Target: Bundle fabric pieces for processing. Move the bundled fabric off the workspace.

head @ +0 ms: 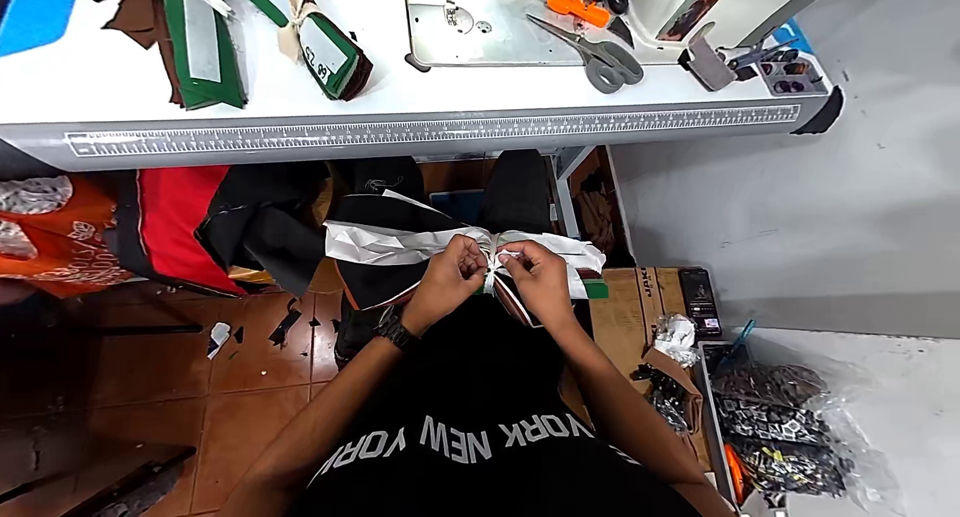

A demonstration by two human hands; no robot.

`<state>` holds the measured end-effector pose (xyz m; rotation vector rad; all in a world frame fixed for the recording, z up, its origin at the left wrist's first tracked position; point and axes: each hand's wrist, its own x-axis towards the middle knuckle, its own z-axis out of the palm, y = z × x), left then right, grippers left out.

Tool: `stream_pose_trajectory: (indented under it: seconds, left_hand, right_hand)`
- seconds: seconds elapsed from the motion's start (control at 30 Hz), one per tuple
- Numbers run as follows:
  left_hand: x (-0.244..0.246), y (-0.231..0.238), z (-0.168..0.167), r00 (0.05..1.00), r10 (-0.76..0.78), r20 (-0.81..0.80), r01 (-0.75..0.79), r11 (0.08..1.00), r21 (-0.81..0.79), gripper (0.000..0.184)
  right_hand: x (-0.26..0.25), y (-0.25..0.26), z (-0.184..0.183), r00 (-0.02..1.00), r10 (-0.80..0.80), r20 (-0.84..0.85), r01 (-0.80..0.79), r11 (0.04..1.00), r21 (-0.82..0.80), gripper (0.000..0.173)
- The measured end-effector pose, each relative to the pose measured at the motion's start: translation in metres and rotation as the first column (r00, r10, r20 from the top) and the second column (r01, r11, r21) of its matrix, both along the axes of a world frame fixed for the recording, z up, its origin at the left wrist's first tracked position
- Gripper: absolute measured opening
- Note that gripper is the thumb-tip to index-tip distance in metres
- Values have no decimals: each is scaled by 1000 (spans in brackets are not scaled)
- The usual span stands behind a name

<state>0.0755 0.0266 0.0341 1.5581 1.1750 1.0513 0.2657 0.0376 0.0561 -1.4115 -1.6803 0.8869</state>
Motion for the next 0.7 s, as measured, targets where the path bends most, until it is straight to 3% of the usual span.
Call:
stream_pose_trajectory:
  seconds: [0.13,0.3,0.47,0.7]
  left_hand:
    - [8,-5,1,984,75,-159,-54,990,131,30]
    - [12,-7,-3,967,118,-225,-59,966,251,27]
    - [11,-18,9,941,116,-317,-21,957,288,26]
    - [1,-10,3,985,67,-161,-24,966,256,26]
  right_hand:
    - [2,-8,2,997,-36,-69,36,999,7,9]
    - [15,-30,6,998,57,30,-60,989,136,5]
    - [12,-52,-18,948,107,299,-216,907,361,12]
    - [2,-54,-37,885,56,463,-320,794,516,16]
